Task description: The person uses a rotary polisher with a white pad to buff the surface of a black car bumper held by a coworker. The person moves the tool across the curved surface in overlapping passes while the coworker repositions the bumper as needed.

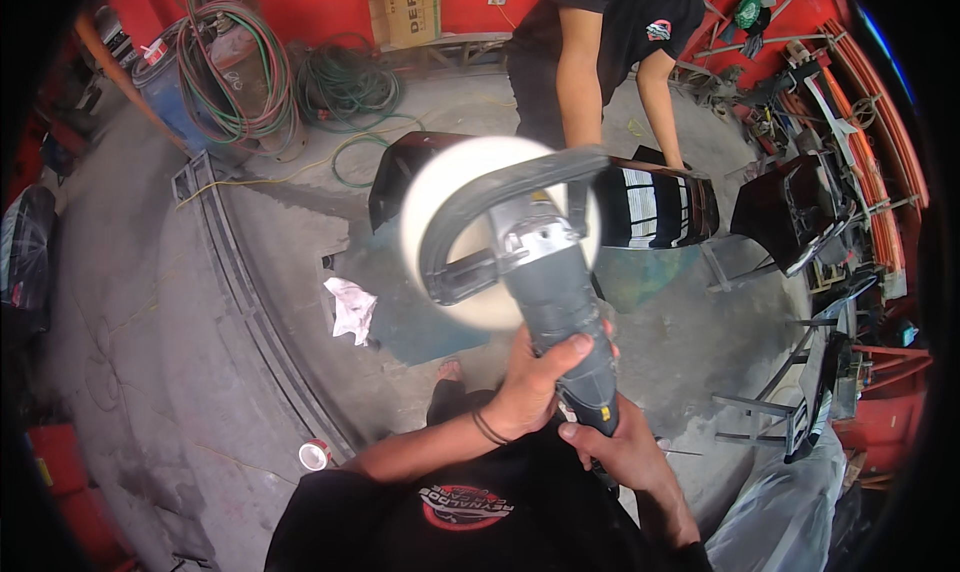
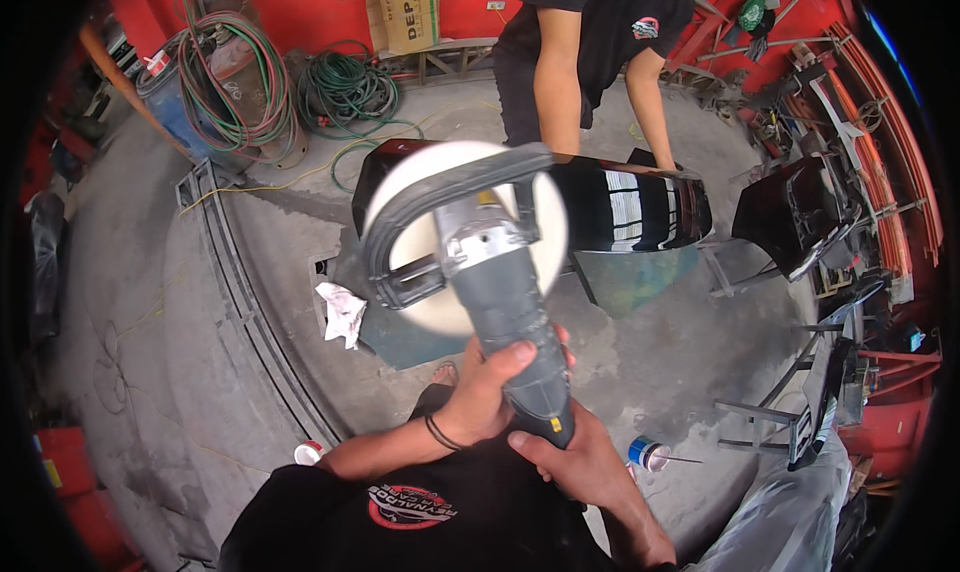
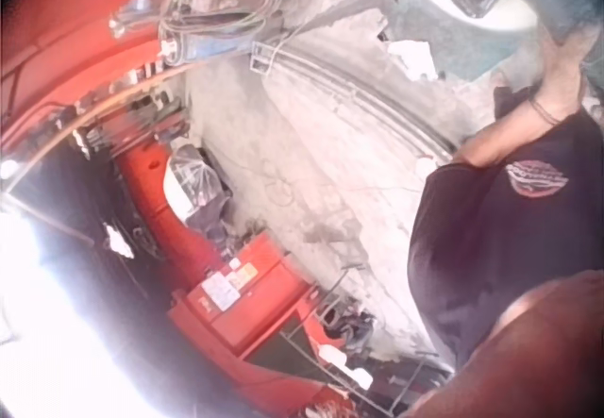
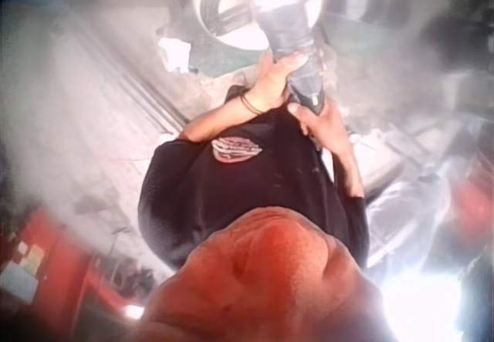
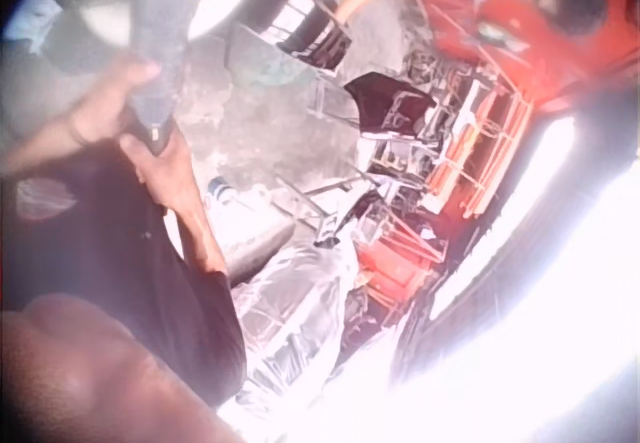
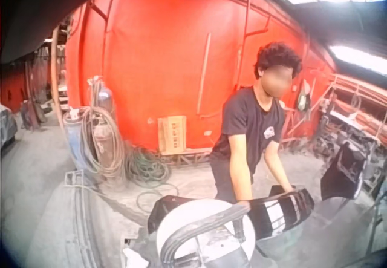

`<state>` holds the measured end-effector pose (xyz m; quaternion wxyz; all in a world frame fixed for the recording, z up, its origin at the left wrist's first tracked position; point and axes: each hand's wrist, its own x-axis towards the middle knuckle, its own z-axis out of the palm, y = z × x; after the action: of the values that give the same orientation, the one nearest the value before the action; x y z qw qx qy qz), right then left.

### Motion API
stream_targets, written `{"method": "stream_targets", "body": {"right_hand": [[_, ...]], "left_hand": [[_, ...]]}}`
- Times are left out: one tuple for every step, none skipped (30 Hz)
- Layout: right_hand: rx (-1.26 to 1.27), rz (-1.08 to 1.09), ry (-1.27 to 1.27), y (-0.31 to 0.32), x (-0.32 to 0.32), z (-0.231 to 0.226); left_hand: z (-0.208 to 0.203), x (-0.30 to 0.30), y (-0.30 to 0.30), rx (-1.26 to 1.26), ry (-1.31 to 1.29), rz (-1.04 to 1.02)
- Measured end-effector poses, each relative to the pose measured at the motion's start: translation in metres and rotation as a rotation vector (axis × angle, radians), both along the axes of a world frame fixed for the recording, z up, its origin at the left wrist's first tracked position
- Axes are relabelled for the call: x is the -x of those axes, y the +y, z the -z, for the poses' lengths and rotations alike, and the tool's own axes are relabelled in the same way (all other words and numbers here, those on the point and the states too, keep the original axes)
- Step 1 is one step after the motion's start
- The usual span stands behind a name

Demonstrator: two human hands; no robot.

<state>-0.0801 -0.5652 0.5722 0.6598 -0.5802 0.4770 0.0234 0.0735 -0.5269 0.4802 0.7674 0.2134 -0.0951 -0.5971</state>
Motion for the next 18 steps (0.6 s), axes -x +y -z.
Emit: {"method": "stream_targets", "body": {"right_hand": [[0.011, 0.052, -0.004, 0.002, 0.007, -0.004], [0.021, 0.112, -0.007, 0.005, 0.015, -0.005], [0.060, 0.185, -0.013, 0.010, 0.023, -0.002], [0.074, 0.245, -0.026, 0.013, 0.028, -0.002], [0.085, 0.301, -0.041, 0.015, 0.033, -0.001], [0.095, 0.355, -0.057, 0.017, 0.036, 0.000], [0.106, 0.422, -0.058, 0.022, 0.042, 0.003], [0.103, 0.458, -0.074, 0.024, 0.047, 0.006], [0.100, 0.491, -0.091, 0.025, 0.050, 0.008], [0.093, 0.528, -0.107, 0.027, 0.053, 0.010], [0.091, 0.535, -0.122, 0.027, 0.055, 0.012], [0.094, 0.533, -0.121, 0.026, 0.054, 0.012], [0.092, 0.532, -0.121, 0.025, 0.054, 0.012], [0.090, 0.531, -0.121, 0.024, 0.054, 0.012], [0.115, 0.469, -0.091, 0.021, 0.052, 0.010], [0.139, 0.411, -0.066, 0.019, 0.048, 0.010], [0.163, 0.364, -0.043, 0.016, 0.045, 0.010], [0.142, 0.311, -0.014, 0.012, 0.040, 0.007]], "left_hand": [[-0.003, 0.006, -0.007, 0.024, -0.004, 0.038], [-0.004, 0.013, -0.015, 0.048, -0.006, 0.084], [-0.007, 0.018, -0.022, 0.046, 0.024, 0.151], [-0.008, 0.024, -0.029, 0.042, -0.009, 0.179], [-0.005, 0.032, -0.036, 0.033, -0.045, 0.204], [-0.005, 0.037, -0.042, 0.024, -0.081, 0.225], [-0.007, 0.043, -0.047, 0.040, -0.080, 0.271], [-0.010, 0.047, -0.051, 0.039, -0.094, 0.272], [-0.015, 0.050, -0.054, 0.038, -0.109, 0.270], [-0.017, 0.053, -0.055, 0.032, -0.123, 0.272], [-0.016, 0.056, -0.057, 0.045, -0.149, 0.276], [-0.017, 0.055, -0.057, 0.043, -0.152, 0.268], [-0.020, 0.053, -0.057, 0.036, -0.157, 0.262], [-0.021, 0.052, -0.056, 0.030, -0.161, 0.255], [-0.019, 0.050, -0.055, 0.027, -0.149, 0.243], [-0.014, 0.048, -0.054, 0.023, -0.142, 0.235], [-0.010, 0.046, -0.052, 0.020, -0.137, 0.237], [-0.009, 0.041, -0.049, 0.020, -0.111, 0.209]]}}
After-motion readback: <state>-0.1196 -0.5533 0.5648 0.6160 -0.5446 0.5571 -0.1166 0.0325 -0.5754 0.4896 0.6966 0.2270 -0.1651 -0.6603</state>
